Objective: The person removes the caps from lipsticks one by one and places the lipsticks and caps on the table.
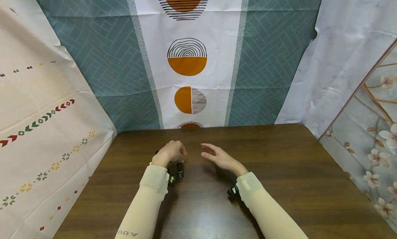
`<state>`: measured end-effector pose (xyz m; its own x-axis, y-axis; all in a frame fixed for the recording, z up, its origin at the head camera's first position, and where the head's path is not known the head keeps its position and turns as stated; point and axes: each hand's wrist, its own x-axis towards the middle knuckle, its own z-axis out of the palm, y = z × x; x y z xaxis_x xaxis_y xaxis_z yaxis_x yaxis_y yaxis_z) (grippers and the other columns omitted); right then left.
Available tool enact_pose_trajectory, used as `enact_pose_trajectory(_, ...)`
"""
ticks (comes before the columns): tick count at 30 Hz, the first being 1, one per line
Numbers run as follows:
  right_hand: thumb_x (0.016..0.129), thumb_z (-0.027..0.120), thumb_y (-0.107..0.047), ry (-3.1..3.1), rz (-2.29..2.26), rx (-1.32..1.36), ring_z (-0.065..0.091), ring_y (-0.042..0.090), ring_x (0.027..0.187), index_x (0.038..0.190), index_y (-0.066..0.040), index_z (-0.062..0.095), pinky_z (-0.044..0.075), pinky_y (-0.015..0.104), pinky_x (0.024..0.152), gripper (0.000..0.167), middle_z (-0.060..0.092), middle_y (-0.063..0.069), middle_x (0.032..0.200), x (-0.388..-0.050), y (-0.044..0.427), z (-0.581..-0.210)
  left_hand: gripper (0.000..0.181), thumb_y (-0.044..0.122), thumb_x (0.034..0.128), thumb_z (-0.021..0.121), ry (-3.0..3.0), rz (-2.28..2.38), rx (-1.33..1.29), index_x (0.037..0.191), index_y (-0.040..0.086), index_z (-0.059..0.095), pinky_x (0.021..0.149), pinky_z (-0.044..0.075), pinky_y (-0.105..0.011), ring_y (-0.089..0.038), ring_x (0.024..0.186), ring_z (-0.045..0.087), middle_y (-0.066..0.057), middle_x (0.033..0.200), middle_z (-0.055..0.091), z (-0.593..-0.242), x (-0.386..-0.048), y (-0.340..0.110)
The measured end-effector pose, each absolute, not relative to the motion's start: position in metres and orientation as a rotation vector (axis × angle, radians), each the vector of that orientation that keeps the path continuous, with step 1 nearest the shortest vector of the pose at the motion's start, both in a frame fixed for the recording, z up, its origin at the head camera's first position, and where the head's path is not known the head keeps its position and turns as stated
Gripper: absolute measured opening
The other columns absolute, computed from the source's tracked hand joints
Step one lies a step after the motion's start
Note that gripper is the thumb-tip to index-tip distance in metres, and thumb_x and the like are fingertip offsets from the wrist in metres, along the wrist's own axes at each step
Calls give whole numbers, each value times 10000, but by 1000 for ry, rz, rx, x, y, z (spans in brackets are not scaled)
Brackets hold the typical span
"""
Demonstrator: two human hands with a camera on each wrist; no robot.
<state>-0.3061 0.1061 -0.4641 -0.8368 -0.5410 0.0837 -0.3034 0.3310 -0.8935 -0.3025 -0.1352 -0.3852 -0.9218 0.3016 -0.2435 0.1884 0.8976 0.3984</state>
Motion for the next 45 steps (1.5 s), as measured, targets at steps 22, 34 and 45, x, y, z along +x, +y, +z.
enact_pose_trajectory(22,1107,539,-292,2316,-1585,-747,502,360,1399,1550,-20,443,424,545,1123,529,569,196,1480,-303,95,-463,149,58,973,717,2853,689,572,1118,72,749,812,567,-407,-212,882,666,-63,1038,739,-372,-303,-126)
enact_pose_trajectory(34,1097,558,-181,2228,-1645,-760,544,345,1361,1514,-7,487,464,490,1100,457,583,183,1461,-303,83,-469,112,114,979,727,2824,770,627,1088,109,752,834,565,-410,-208,913,680,-47,1042,753,-371,-305,-123)
enact_pose_trajectory(45,1063,613,-116,2197,-1788,-679,665,433,1120,1372,86,588,564,507,950,369,668,239,1280,-304,79,-469,166,157,1014,699,2808,934,697,1168,105,733,864,566,-425,-212,932,678,-29,1011,737,-375,-307,-120)
